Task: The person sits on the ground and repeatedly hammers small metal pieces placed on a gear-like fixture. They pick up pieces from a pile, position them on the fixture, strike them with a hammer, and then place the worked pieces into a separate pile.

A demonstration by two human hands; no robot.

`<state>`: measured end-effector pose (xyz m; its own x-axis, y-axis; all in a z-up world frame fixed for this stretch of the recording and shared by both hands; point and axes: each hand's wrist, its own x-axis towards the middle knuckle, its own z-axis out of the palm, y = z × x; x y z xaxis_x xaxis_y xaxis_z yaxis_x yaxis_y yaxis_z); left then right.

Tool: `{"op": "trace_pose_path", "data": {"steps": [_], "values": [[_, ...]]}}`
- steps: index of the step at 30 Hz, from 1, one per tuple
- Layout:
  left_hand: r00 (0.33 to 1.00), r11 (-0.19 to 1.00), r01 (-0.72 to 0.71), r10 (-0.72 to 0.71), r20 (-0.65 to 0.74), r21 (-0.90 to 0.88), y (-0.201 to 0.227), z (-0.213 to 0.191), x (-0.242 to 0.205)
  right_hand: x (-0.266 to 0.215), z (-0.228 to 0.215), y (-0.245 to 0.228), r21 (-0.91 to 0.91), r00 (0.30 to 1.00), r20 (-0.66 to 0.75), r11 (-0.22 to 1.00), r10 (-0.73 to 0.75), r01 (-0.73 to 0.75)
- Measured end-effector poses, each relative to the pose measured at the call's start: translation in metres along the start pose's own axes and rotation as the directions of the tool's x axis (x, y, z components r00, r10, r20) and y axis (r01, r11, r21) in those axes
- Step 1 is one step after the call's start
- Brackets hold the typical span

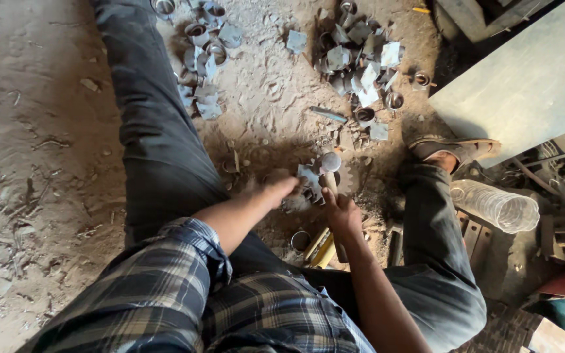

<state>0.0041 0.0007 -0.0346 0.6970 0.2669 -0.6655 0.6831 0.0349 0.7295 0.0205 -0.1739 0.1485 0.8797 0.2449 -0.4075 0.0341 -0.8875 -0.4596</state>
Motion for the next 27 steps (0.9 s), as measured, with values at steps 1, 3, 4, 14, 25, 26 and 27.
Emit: {"op": "trace_pose_path", "data": {"steps": [1, 3, 4, 14, 25, 26, 27], "values": [[0.999, 0.994, 0.001, -0.006, -0.048, -0.107, 0.002, 0.003, -0.005, -0.001, 0.000, -0.002, 0.004, 1.000, -0.014, 1.000, -0.009, 0.009], [0.990, 0.949, -0.013, -0.032, -0.136, -0.316, 0.009, 0.008, -0.015, -0.004, -0.002, -0.006, 0.039, 0.998, 0.045, 0.998, 0.053, -0.055], [0.995, 0.948, -0.009, -0.024, -0.100, -0.318, 0.015, 0.006, -0.017, -0.005, -0.003, -0.007, 0.055, 0.994, 0.076, 0.995, 0.084, -0.088], [0.961, 0.957, -0.277, 0.276, -0.029, -0.088, 0.029, -0.025, -0.009, -0.013, -0.023, 0.008, 0.381, 0.933, -0.215, 0.855, -0.289, 0.353], [0.967, 0.966, -0.255, 0.254, -0.019, -0.047, 0.010, -0.020, 0.009, 0.006, -0.010, 0.012, 0.100, 0.981, 0.074, 0.978, 0.178, -0.184], [0.972, 0.956, -0.230, 0.236, 0.009, -0.182, 0.009, -0.023, 0.011, 0.006, -0.015, 0.015, 0.104, 0.974, 0.087, 0.970, 0.209, -0.217], [0.975, 0.932, -0.195, 0.219, 0.045, -0.306, 0.007, -0.029, 0.013, 0.004, -0.018, 0.019, 0.115, 0.965, 0.101, 0.961, 0.242, -0.253]]}}
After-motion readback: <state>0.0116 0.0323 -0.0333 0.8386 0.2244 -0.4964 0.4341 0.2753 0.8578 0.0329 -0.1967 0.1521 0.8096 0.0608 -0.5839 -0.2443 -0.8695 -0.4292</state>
